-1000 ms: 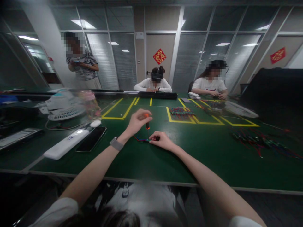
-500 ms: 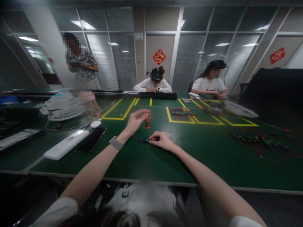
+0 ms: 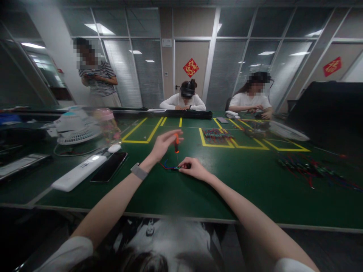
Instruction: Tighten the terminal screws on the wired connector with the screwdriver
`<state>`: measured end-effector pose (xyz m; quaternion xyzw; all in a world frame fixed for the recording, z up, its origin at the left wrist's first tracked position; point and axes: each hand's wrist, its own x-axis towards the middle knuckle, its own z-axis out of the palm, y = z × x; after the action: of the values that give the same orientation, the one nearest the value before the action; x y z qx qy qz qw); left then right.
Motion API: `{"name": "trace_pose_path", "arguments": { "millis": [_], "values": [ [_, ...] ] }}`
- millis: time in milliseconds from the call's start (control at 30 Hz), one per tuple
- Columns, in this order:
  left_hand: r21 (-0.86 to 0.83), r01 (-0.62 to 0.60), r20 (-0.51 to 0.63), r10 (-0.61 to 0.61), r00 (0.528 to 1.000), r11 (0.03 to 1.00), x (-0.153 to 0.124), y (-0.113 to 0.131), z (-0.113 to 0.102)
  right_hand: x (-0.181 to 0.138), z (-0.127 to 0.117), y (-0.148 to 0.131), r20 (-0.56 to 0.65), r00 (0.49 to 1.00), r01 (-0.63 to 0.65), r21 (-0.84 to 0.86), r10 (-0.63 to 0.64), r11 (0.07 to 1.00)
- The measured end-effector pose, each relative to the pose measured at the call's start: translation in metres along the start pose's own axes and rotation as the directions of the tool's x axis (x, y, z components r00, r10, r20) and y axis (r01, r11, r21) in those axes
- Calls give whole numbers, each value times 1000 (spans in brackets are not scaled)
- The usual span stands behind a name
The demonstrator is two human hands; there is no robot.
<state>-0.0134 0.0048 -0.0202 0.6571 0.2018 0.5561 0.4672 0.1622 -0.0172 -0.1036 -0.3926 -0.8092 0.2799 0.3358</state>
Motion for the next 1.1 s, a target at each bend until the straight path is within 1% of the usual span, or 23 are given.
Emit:
{"name": "trace_pose_path", "arguments": {
  "millis": [100,200,267,333,367,433,500,567,600,667,733,833,900,967,1033,1100],
  "values": [
    [56,1,-103,5,995,998,-1,-3,0,0,0,0,-1,1000,-2,-1,2,1000],
    [226,-34,-180,76,981,974,-3,-3,-1,0,0,1,-5,1000,-3,-1,3,1000],
    [342,-85,-184,155,970,936,-5,-2,-1,0,0,1,-6,1000,0,3,0,1000],
    [388,-129,-153,202,967,913,-6,1,0,0,0,2,-4,1000,2,5,-2,1000],
    [374,-139,-130,200,971,917,-6,2,0,0,0,2,-3,1000,3,4,-3,1000],
    [273,-123,-81,150,985,954,-5,3,1,0,1,2,-5,1000,4,2,-4,1000],
    [101,-68,-22,70,997,993,-4,2,2,1,0,2,-8,1000,5,1,-5,1000],
    [-58,-2,32,4,999,998,-2,1,1,0,0,1,-10,1000,4,0,-4,1000],
    [-109,17,45,-13,999,994,-2,1,1,0,0,1,-11,1000,3,0,-3,1000],
    [-138,27,42,-21,999,990,-2,1,1,0,0,0,-13,1000,2,0,-2,1000],
    [-90,10,12,-9,1000,996,-2,1,1,0,0,0,-13,1000,2,4,-2,1000],
    [105,-52,-56,58,997,993,-2,2,2,0,0,1,-10,1000,7,9,-7,1000],
    [260,-109,-93,137,986,960,-4,2,3,0,0,2,-6,1000,8,5,-8,1000],
    [380,-159,-109,214,971,911,-6,4,4,0,0,2,-3,1000,6,1,-6,1000],
    [439,-197,-96,263,960,877,-8,5,4,0,0,2,-5,1000,6,2,-6,1000],
    [415,-208,-58,254,965,886,-9,7,5,0,0,2,-9,1000,5,2,-5,1000]
  ]
}}
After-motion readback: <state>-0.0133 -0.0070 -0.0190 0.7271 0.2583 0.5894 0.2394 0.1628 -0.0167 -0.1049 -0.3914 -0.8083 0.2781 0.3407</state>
